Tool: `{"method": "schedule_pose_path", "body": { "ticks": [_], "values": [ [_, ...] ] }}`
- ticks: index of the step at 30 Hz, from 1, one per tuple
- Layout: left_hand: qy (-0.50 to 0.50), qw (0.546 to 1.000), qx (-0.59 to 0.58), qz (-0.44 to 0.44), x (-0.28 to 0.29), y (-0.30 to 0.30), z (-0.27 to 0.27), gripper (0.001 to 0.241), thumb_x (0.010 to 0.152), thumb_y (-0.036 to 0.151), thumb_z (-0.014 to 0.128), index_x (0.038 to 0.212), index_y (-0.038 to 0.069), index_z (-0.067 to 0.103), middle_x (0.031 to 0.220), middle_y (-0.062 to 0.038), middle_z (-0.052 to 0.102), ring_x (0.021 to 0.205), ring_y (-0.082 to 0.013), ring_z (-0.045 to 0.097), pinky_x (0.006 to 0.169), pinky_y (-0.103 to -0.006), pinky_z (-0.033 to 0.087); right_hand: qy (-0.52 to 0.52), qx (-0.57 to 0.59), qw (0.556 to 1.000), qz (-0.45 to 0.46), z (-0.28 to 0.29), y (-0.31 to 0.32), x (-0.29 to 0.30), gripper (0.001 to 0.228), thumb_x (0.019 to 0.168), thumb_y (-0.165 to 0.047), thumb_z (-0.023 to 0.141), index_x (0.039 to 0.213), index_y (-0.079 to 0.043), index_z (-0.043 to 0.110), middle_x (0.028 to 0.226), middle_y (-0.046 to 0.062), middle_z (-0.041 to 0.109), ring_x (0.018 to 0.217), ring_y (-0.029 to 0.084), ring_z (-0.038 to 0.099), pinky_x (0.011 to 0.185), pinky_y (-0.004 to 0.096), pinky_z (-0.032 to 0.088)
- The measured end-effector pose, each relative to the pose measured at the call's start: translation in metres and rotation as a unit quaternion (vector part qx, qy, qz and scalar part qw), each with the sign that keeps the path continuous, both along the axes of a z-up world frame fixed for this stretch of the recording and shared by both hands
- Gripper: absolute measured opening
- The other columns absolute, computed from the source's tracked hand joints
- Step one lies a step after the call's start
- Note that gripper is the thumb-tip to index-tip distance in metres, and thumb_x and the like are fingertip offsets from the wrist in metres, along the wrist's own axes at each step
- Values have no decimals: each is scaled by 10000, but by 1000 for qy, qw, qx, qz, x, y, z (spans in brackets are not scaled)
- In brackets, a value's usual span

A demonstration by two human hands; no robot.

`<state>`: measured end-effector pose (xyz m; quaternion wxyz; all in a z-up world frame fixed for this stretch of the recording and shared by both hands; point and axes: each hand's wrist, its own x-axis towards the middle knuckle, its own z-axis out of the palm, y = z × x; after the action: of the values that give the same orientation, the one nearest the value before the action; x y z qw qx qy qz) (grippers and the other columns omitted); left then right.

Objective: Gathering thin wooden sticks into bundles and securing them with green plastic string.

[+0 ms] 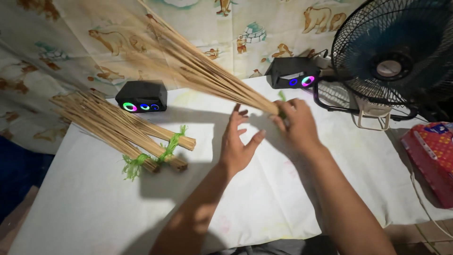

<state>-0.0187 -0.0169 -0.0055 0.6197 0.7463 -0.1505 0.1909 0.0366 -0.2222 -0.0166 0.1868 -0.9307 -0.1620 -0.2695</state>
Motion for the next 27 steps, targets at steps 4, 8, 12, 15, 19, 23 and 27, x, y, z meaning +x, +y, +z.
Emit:
{"method": "schedule_pose_path", "body": {
  "ticks": [4,8,12,15,19,23,27],
  "values": [
    [11,997,-52,58,11,3,-1,713,979,250,666,1505,-39,281,1414,-248,538,1283,-398,579,1019,-504,566,45,39,990,131,9,29,-25,489,901,-459,678,1344,-254,636,985,63,612,954,327,645,864,449,524],
    [63,963,-201,167,42,44,-16,638,1036,276,573,1530,44,243,1103,-166,736,876,-250,747,752,-376,640,115,245,937,220,-2,37,-21,606,894,-298,712,1461,-129,580,1072,182,700,1009,367,704,922,476,559],
    [37,923,-224,310,51,103,-8,719,1004,321,655,1541,-28,327,1347,-356,554,1142,-396,688,952,-488,591,199,287,931,101,13,46,-29,704,960,-232,691,1583,-62,411,1112,300,680,1079,456,671,964,529,541],
    [3,913,-120,391,5,165,20,682,957,319,732,1487,-20,468,1471,-317,503,1396,-426,491,1185,-519,380,254,185,948,59,20,50,-32,711,932,-247,737,1569,-96,460,1149,271,699,1101,436,685,976,540,542],
    [-71,901,-174,392,-20,236,-15,726,944,170,701,1563,4,362,1451,-353,491,1371,-383,509,1176,-474,411,235,128,961,72,-5,46,-20,679,923,-309,761,1532,-117,530,1150,207,724,1149,390,676,991,495,530],
    [107,839,-42,532,-44,285,-43,815,884,318,763,1596,200,385,1253,-183,552,1182,-325,623,1071,-434,472,234,79,967,63,-9,46,-20,626,948,-400,726,1491,-123,581,1157,149,744,1202,334,651,1048,463,489],
    [183,820,12,542,-46,297,-59,769,838,329,839,1512,131,525,1196,-147,512,1123,-310,633,1012,-420,480,245,83,964,61,-1,50,-26,574,981,-389,701,1467,-102,597,1184,163,732,1216,337,638,1041,456,497]
  ]
}}
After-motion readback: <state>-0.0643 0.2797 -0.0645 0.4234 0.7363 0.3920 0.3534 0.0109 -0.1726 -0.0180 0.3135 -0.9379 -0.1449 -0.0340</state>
